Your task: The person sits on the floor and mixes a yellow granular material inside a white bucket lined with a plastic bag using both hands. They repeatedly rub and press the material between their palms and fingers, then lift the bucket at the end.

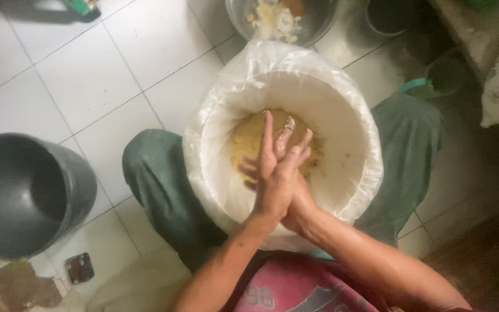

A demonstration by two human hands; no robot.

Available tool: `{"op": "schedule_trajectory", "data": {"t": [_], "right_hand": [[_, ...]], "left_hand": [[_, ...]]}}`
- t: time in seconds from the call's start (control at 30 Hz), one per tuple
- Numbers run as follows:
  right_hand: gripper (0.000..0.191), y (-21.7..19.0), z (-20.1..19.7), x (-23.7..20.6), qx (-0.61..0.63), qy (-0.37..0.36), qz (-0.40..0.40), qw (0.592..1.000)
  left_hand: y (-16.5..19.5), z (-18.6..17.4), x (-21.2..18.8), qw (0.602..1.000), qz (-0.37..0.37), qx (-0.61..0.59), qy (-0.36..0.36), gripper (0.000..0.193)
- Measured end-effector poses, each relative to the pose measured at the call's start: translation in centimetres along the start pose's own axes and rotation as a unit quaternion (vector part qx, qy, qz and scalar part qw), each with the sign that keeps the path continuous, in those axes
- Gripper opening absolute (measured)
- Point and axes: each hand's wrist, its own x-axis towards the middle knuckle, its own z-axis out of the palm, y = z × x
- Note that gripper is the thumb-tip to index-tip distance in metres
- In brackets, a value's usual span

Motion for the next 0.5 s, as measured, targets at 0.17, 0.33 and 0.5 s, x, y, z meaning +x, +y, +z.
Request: {"op": "schedule_trajectory", "data": {"t": [0.17, 0.33, 0.5], "right_hand": [[0.061, -0.8, 2.3, -2.0, 0.063, 0.008, 0.021, 0.998], [0.06, 0.3, 2.0, -2.2, 0.064, -0.01, 0.022, 0.998], [0.061, 1.5, -2.9, -1.5, -0.046, -0.06, 0.003, 0.997]], "left_hand": [[3.8, -0.4, 0.8, 0.989, -0.1, -0.075, -0.078, 0.077], [2.8, -1.0, 1.2, 0.996, -0.05, 0.021, -0.074, 0.066], [-0.9, -0.7, -0.8, 0.965, 0.128, 0.215, -0.082, 0.059]]}}
